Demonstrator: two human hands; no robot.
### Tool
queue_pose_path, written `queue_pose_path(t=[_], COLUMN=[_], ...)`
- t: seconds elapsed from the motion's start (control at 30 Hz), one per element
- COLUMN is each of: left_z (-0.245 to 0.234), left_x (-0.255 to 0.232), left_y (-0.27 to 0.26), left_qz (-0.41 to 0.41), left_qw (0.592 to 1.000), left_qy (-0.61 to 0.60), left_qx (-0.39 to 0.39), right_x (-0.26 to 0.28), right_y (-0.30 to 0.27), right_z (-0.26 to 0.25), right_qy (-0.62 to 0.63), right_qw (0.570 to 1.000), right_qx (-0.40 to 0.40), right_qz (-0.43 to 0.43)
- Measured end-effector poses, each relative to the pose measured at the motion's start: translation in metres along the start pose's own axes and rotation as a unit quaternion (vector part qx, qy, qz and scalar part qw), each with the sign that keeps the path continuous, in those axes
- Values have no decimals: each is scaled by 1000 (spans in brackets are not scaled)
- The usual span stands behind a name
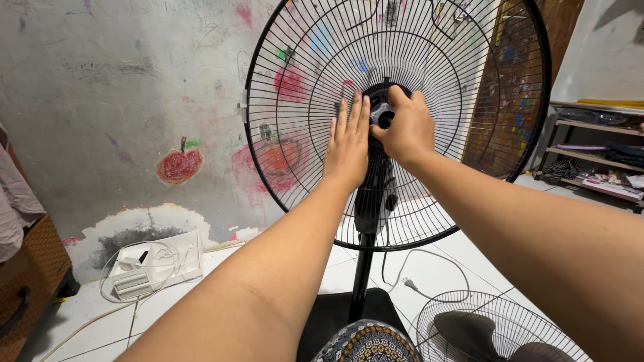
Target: The person disassembles a standing electric fan by hand. They remove the front grille, unscrew the central hub, detach the fan blades, and then remove the rear grille.
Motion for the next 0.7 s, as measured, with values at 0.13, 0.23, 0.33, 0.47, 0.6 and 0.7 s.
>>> queue_pose_path(t=[0.13,0.23,0.33,0.47,0.6,0.7], left_z=[1,0,-1,-3,-6,-12], left_x=[4,4,6,9,9,9], left_y=[-2,-3,-4,-3,-5,-8], left_qz=[-2,1,3,3,1,13], left_qw=[998,999,1000,1000,999,1000], left_qy=[34,25,-1,-2,6,18], left_qx=[47,28,21,19,33,12], right_x=[0,2,5,10,12,12], right_y=[5,6,3,3,1,-1], right_z=[1,0,1,1,-1,-4], right_qy=[-6,-22,-33,-42,-47,-47], right_qw=[997,999,998,998,998,998], right_qx=[44,36,35,39,36,49], right_qz=[63,31,26,14,-2,3])
Point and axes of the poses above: each hand's wrist, its own y-axis towards the middle knuckle, its own z-axis out of the palm, x = y × z, the point moved 2 cm from there along y, towards the middle knuckle, and after that the axes turned 9 degrees about y, right-handed, at the moved point
